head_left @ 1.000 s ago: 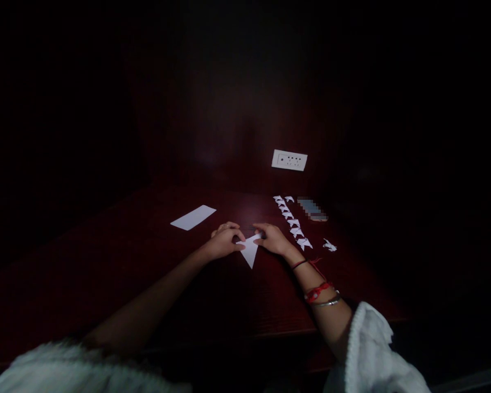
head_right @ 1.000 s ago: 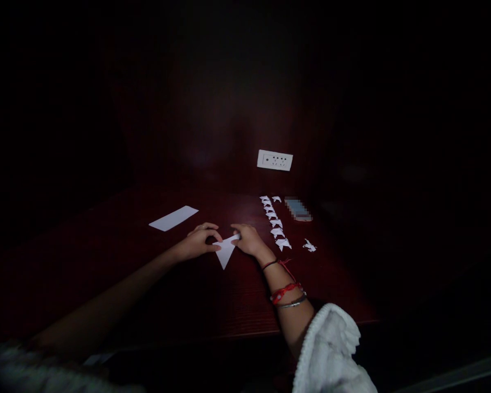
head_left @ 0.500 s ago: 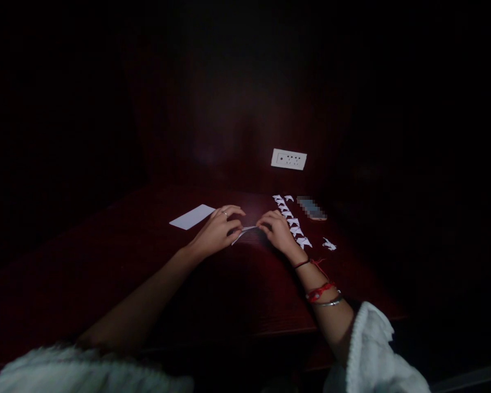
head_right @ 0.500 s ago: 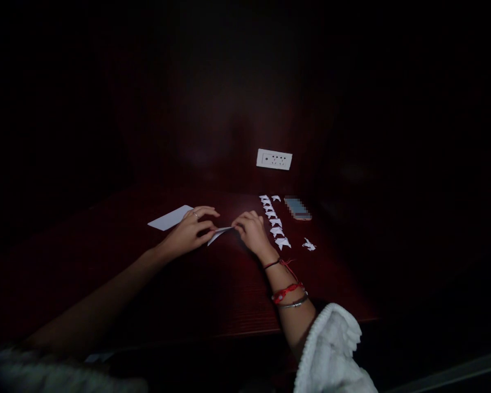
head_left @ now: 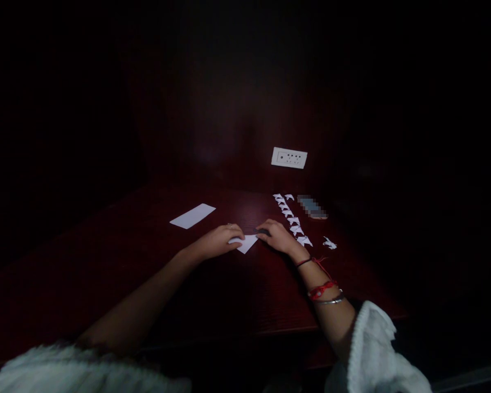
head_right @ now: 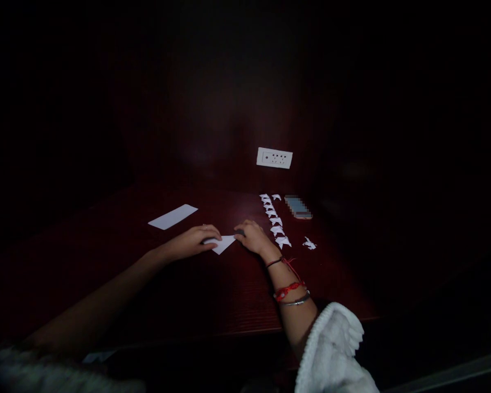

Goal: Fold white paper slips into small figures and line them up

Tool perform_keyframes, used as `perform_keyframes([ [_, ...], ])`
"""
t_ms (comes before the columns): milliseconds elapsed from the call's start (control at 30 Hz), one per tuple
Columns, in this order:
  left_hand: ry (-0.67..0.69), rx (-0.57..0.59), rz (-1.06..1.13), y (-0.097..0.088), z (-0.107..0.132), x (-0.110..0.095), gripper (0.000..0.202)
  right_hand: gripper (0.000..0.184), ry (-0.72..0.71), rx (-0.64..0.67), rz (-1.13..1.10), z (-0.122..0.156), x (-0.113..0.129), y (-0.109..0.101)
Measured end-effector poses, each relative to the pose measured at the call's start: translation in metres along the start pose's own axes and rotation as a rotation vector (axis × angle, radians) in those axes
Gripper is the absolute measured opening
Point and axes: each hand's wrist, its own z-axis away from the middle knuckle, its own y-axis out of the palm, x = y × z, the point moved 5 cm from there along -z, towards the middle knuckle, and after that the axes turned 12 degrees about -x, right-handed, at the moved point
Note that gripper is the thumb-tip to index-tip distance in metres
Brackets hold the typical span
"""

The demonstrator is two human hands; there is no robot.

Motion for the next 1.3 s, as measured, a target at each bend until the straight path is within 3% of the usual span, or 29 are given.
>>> perform_keyframes([
  [200,0.029,0.07,0.081,0.008,0.002,0.0,0.014,0.014,0.067,0.1,-0.039,0.002,-0.004,0.008],
  [333,-0.065,0.008,0.1,0.008,0.002,0.006,0.015,0.013,0.141,0.183,-0.099,0.004,-0.002,0.009],
  [433,-0.143,-0.021,0.109,0.009,0.003,0.012,0.025,0.011,0.126,0.158,-0.097,0.003,0.001,0.006],
  [567,-0.195,0.006,0.16,0.012,0.004,0.015,0.031,0.01,0.092,0.132,-0.133,0.003,0.005,0.005],
  [733,-0.253,0.049,0.235,0.014,0.005,0.015,0.034,0.022,0.148,0.221,-0.222,0.005,0.004,0.008],
  [900,-0.245,0.072,0.239,0.013,0.005,0.011,0.032,0.019,0.08,0.264,-0.174,0.005,0.01,0.007],
  [1100,-0.192,0.038,0.123,0.011,0.001,0.005,0.022,0.019,-0.032,0.177,-0.146,0.004,0.017,0.001],
  [1300,-0.179,0.027,0.079,0.009,0.001,0.003,0.01,0.016,0.015,0.185,-0.038,0.003,0.008,0.0],
])
